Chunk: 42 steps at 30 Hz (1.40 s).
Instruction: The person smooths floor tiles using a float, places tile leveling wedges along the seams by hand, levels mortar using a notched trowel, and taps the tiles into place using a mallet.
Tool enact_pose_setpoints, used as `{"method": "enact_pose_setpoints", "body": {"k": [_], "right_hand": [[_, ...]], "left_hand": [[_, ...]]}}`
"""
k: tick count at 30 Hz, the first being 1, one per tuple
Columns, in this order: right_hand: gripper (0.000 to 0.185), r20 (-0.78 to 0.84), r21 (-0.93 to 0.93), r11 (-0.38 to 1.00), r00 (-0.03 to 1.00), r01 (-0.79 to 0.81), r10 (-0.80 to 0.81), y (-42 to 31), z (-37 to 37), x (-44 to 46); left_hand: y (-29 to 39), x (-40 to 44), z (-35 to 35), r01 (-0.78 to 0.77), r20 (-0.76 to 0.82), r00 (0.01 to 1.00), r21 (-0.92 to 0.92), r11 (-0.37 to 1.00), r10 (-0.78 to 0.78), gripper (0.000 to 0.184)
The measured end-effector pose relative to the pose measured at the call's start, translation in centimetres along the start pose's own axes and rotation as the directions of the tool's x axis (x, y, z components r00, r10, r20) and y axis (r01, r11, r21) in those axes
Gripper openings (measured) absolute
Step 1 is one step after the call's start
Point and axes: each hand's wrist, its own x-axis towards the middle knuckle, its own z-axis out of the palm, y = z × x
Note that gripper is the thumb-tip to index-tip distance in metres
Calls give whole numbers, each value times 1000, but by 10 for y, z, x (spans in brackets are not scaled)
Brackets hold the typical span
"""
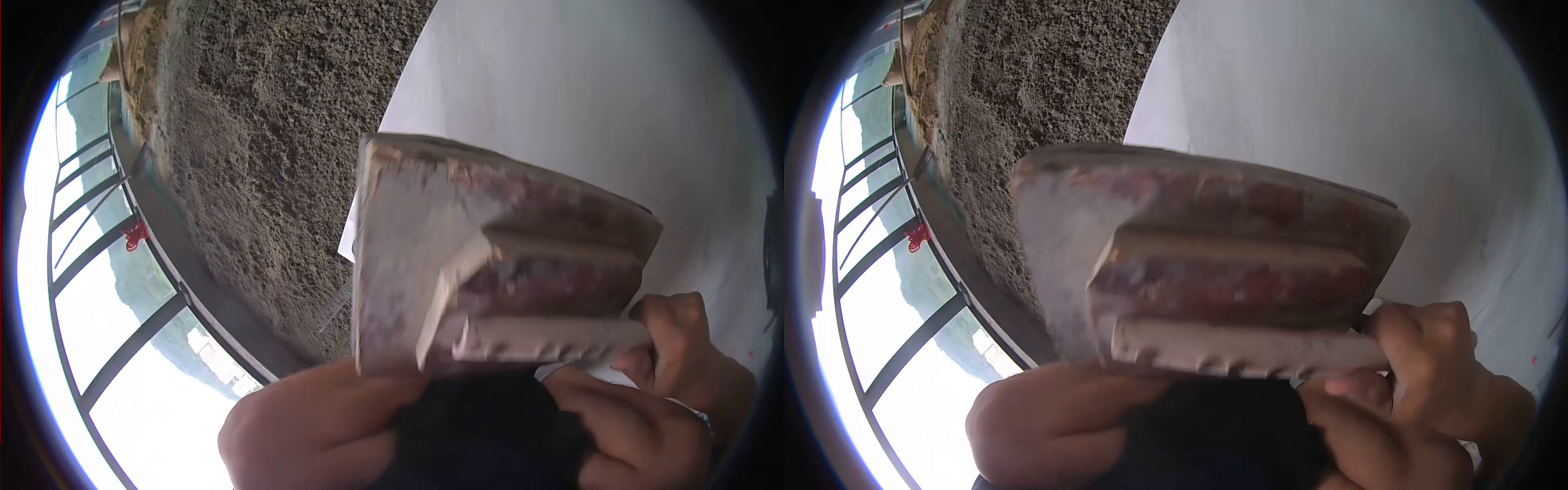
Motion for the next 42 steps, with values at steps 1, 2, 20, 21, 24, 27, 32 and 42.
{"method": "enact_pose_setpoints", "body": {"k": [1,2,20,21,24,27,32,42], "right_hand": [[54,6,-2,1000,1000,2,-2,11,2,-2],[53,-15,-53,997,999,48,-49,32,10,-9],[51,226,-63,925,897,-375,379,21,15,33],[53,134,-13,983,974,-181,181,8,12,31],[55,-3,-7,988,988,155,-155,13,13,32],[54,-6,-172,984,999,44,-46,64,39,48],[55,46,-264,946,977,-188,207,82,41,67],[60,182,-251,931,931,-267,316,65,32,84]], "left_hand": [[-26,22,-23,-15,-154,988,96,995,30,60],[-48,47,-44,-14,-303,950,191,982,73,61],[-49,110,-42,-110,-429,692,731,673,580,58],[6,-12,3,-37,14,999,414,909,35,45],[68,-3,18,-433,467,878,684,586,104,52],[-15,81,-32,-358,155,905,781,511,397,50],[-139,135,-132,-132,-434,677,723,678,595,47],[-145,142,-137,-184,-439,660,693,697,610,48]]}}
